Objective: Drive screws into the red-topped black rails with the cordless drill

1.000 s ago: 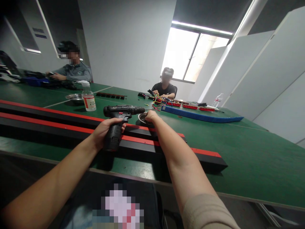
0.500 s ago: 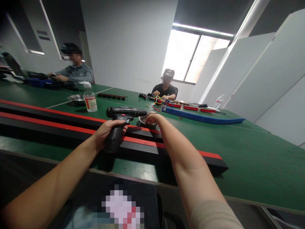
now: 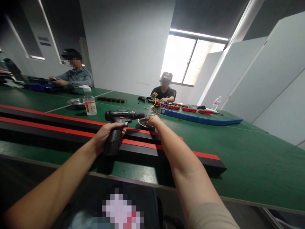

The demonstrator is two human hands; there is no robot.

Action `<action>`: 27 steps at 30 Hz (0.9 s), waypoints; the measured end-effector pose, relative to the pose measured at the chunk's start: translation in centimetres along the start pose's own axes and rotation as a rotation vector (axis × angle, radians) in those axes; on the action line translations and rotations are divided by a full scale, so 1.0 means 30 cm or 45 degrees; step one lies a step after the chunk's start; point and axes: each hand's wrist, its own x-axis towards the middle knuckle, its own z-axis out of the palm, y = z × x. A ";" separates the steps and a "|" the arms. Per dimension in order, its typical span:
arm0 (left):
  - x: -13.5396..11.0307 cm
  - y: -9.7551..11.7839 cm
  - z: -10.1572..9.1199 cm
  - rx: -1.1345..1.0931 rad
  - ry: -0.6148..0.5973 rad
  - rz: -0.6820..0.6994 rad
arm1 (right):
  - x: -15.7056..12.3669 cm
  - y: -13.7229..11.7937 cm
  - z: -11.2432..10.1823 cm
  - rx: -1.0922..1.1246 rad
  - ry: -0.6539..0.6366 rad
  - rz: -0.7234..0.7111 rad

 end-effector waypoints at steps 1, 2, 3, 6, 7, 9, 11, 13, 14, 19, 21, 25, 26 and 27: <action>-0.001 0.001 0.001 -0.001 -0.003 0.005 | 0.000 0.002 -0.003 -0.013 0.024 0.010; -0.002 0.002 0.001 -0.004 -0.004 0.007 | -0.001 0.003 -0.007 -0.022 0.041 0.013; -0.002 0.002 0.002 -0.007 -0.002 0.005 | -0.002 0.002 -0.010 -0.024 0.053 0.010; -0.003 0.003 0.003 -0.010 0.016 -0.004 | -0.007 -0.002 -0.016 0.002 0.074 -0.003; -0.003 0.003 0.003 -0.011 0.018 -0.005 | -0.011 -0.002 -0.017 0.019 0.075 -0.002; -0.003 0.003 0.002 -0.012 0.009 -0.005 | -0.023 -0.001 -0.015 0.061 0.070 0.005; -0.006 0.004 -0.001 -0.011 -0.013 -0.020 | -0.043 0.006 -0.012 0.103 0.053 0.005; -0.014 0.006 -0.006 0.006 -0.038 -0.039 | -0.075 0.019 -0.011 0.237 0.041 -0.036; -0.019 0.006 -0.010 0.019 -0.051 -0.040 | -0.097 0.028 -0.013 0.346 0.048 -0.071; -0.053 0.010 -0.023 0.131 -0.103 0.039 | -0.287 0.086 -0.054 0.715 0.210 -0.252; -0.062 0.015 -0.026 0.176 -0.096 0.062 | -0.399 0.105 -0.078 0.731 0.285 -0.249; -0.075 0.024 -0.031 0.307 -0.106 0.067 | -0.620 0.121 -0.089 0.899 0.295 -0.217; -0.079 0.024 -0.031 0.335 -0.112 0.051 | -0.663 0.121 -0.080 0.942 0.308 -0.199; -0.083 0.024 -0.032 0.352 -0.116 0.032 | -0.698 0.120 -0.066 0.980 0.321 -0.185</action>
